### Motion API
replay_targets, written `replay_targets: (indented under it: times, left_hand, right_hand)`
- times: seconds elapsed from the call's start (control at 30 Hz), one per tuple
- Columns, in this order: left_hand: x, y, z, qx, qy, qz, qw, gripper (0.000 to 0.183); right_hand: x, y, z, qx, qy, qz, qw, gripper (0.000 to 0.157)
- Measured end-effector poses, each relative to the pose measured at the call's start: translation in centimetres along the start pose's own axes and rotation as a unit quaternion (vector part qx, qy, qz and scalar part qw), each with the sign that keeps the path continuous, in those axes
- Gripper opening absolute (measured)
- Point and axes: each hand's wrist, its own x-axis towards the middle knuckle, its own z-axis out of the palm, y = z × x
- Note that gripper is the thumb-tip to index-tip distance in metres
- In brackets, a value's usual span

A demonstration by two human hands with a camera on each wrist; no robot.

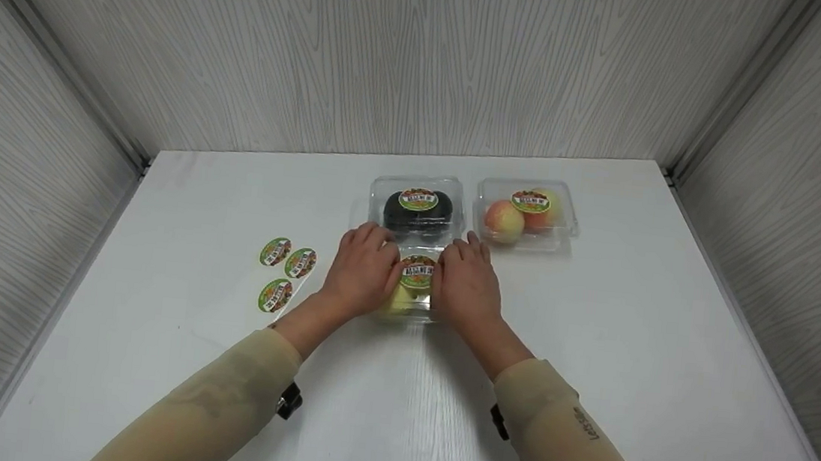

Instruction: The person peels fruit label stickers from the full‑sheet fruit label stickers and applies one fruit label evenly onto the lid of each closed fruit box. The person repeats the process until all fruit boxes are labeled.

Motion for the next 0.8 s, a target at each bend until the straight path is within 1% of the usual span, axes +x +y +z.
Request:
replay_targets:
  times: [0.4, 0.67, 0.8]
  left_hand:
    - [0.17, 0.06, -0.07, -0.003, -0.014, -0.005, 0.9999, 0.033]
    - [0.21, 0.02, 0.13, -0.018, 0.0, -0.003, 0.9998, 0.031]
    - [0.14, 0.05, 0.16, -0.033, -0.004, -0.011, 0.9994, 0.032]
  right_hand:
    - [-0.02, 0.14, -0.07, 0.009, 0.011, -0.011, 1.0, 0.015]
    - [0.08, 0.26, 0.15, 0.004, 0.0, 0.005, 1.0, 0.015]
    - [0.11, 0.36, 0.39, 0.005, -0.006, 0.01, 1.0, 0.016]
